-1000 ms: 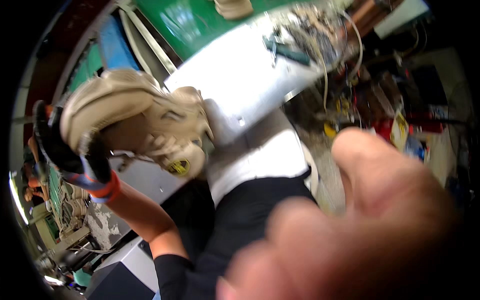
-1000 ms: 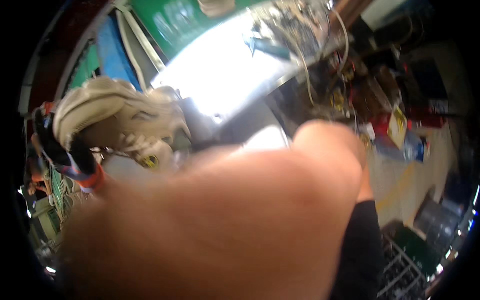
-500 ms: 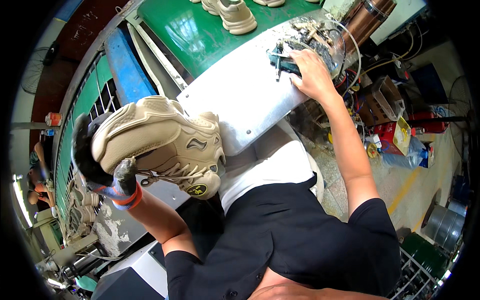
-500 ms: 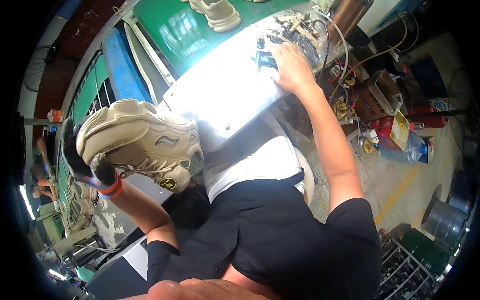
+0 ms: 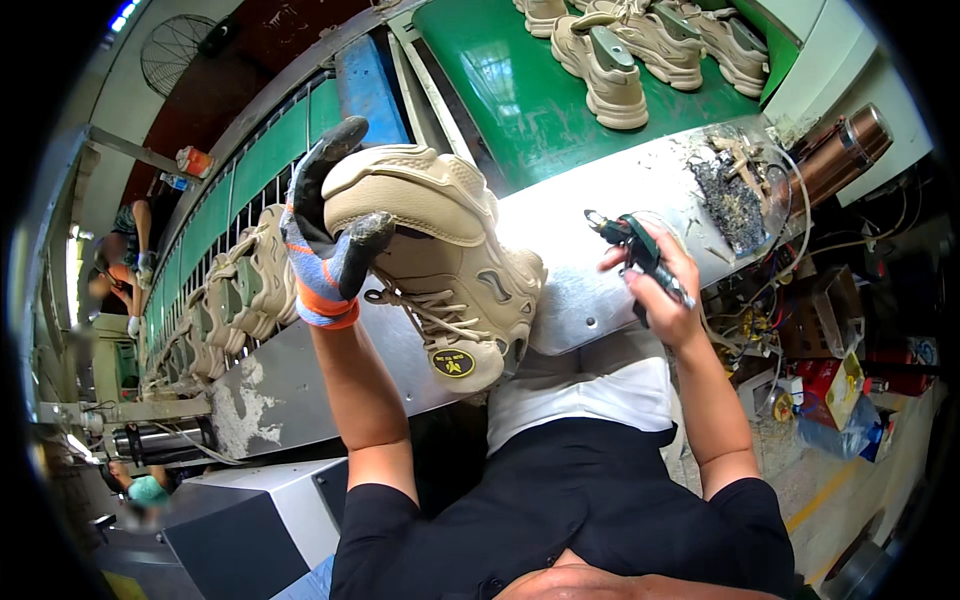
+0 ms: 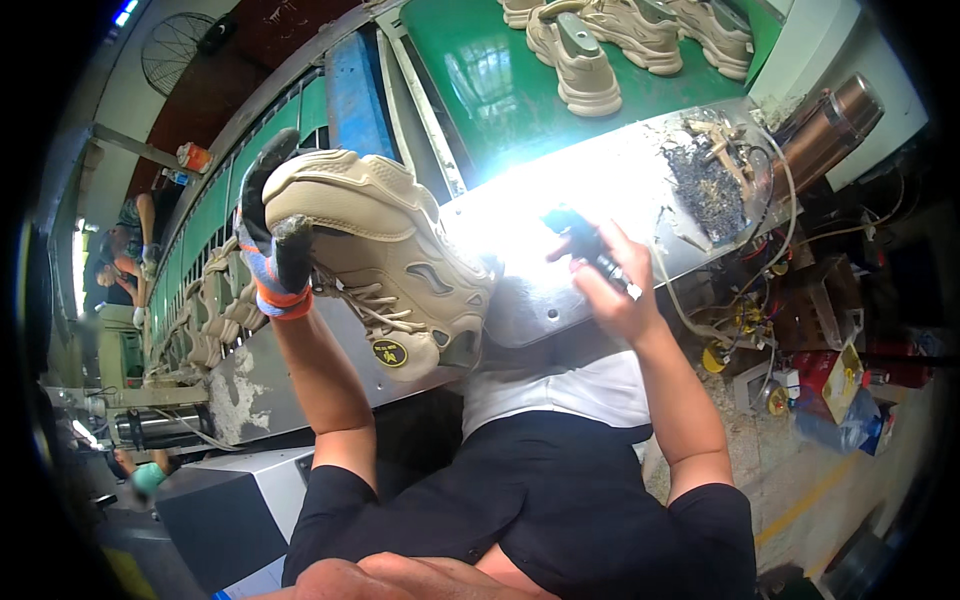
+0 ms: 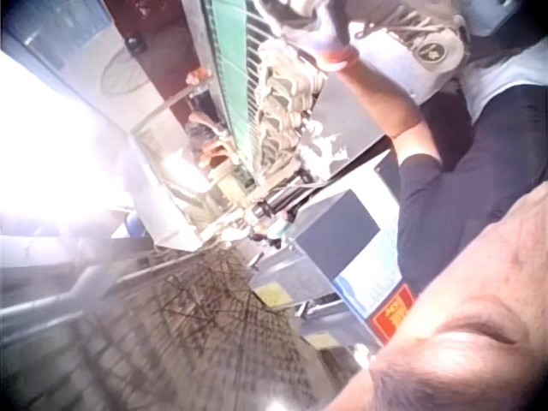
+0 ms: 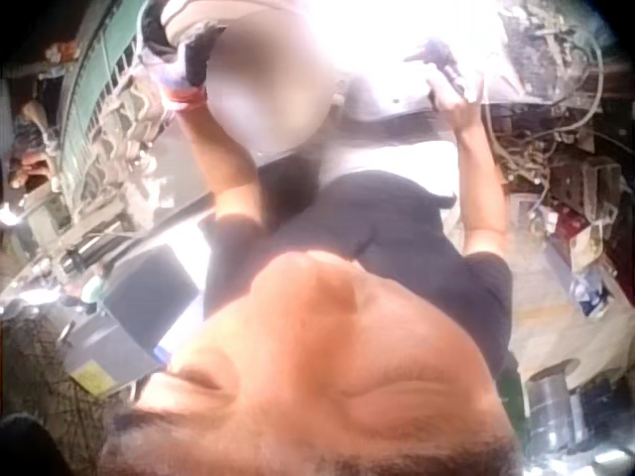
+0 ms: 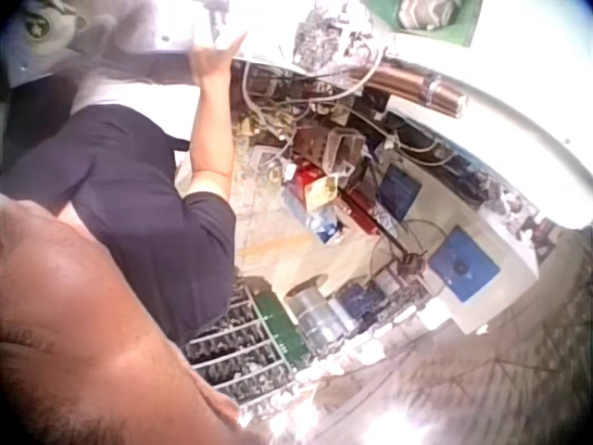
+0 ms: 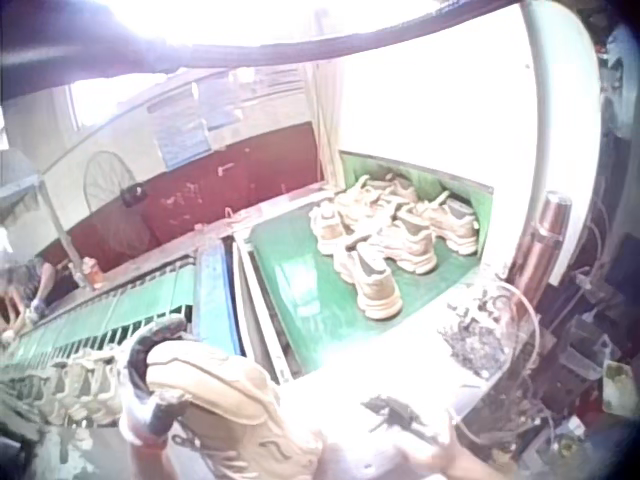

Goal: The person picks up shoes from a conveyor belt, uses a handheld air gun to clean the soles and sides of each shoe, and then places them back onto the conveyor belt.

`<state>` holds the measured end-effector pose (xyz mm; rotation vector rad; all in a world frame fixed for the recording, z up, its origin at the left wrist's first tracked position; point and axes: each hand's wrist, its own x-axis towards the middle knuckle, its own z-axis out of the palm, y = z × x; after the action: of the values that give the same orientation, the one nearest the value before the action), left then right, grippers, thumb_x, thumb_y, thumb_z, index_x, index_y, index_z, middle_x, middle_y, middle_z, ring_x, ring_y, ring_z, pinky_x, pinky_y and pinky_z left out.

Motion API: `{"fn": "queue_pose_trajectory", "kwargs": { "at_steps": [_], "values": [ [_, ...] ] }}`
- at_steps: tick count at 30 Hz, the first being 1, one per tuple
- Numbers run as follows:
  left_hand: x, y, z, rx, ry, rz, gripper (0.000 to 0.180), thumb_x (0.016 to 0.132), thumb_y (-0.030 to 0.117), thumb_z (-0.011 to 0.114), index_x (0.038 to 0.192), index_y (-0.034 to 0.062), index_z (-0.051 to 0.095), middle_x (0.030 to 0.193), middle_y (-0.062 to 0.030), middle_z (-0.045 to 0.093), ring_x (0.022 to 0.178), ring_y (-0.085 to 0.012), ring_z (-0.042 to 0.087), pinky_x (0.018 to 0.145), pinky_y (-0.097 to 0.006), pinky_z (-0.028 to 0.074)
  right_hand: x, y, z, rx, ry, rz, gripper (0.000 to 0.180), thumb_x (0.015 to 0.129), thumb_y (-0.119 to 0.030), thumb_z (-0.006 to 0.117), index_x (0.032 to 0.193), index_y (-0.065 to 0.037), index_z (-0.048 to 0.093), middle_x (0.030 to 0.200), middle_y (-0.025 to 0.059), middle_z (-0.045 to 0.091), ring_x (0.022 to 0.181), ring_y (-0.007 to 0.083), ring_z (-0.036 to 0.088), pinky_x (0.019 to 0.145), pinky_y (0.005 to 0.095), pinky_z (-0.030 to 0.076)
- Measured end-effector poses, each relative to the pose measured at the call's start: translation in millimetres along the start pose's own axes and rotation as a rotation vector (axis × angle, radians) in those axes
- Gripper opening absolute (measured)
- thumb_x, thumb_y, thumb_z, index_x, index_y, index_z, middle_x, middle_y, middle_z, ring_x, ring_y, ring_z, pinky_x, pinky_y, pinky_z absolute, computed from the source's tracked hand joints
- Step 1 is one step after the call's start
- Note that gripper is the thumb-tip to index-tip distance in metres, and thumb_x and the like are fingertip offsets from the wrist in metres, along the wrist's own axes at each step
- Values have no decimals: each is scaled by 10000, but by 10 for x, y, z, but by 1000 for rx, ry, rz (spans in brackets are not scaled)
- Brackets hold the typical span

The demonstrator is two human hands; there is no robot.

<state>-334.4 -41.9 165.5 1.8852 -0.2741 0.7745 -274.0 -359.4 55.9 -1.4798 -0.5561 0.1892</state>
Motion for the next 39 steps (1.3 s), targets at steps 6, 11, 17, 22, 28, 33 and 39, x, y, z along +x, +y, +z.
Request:
{"fn": "queue_pose_trajectory", "kwargs": {
  "at_steps": [6,11,17,22,28,33,39],
  "values": [
    [20,18,1,56,-15,-23,803,669,365,811,1296,-40,514,1185,-148,609,1077,-227,595,945,-348,462,374,-691,498,227,-191,-396,448,762,11,520,1204,82,507,790,142,658,671,170,639,648,299,530],
    [106,-40,2,18,-62,-54,757,698,336,807,1293,-31,518,1230,-147,597,1101,-226,590,951,-350,461,803,-816,799,132,-249,-541,476,723,-40,590,1196,-15,545,695,51,631,645,136,647,638,263,507],
    [228,-192,-77,-11,-31,-129,672,720,277,683,1276,-67,526,1167,-154,625,1076,-212,592,963,-335,443,755,-491,897,260,-165,-335,462,753,-19,511,1213,22,515,725,86,606,612,103,553,594,249,469],
    [254,-331,-145,-37,-58,-105,696,738,334,671,1281,-73,517,1155,-150,628,1067,-212,590,968,-331,429,529,-165,938,349,-114,-301,462,764,-25,507,1224,22,500,719,98,592,610,121,552,579,264,466],
    [199,-399,-206,0,-32,-112,783,778,501,675,1304,-52,499,1176,-143,613,1078,-206,571,963,-327,424,227,187,975,459,-136,-237,435,797,-33,498,1226,36,477,724,100,587,616,129,549,581,278,471],
    [147,-609,-347,-36,-5,-118,762,820,517,610,1302,-62,495,1195,-161,602,1096,-229,570,974,-348,424,-17,447,936,404,-197,-151,446,801,-23,516,1241,45,482,747,101,587,630,127,552,599,275,479],
    [-78,-783,-533,-103,77,-240,748,911,581,430,1311,-50,472,1266,-173,565,1170,-277,548,1026,-402,403,-294,545,936,400,-203,-62,437,795,-34,524,1225,38,504,752,88,584,627,122,543,594,276,475]
  ]
}}
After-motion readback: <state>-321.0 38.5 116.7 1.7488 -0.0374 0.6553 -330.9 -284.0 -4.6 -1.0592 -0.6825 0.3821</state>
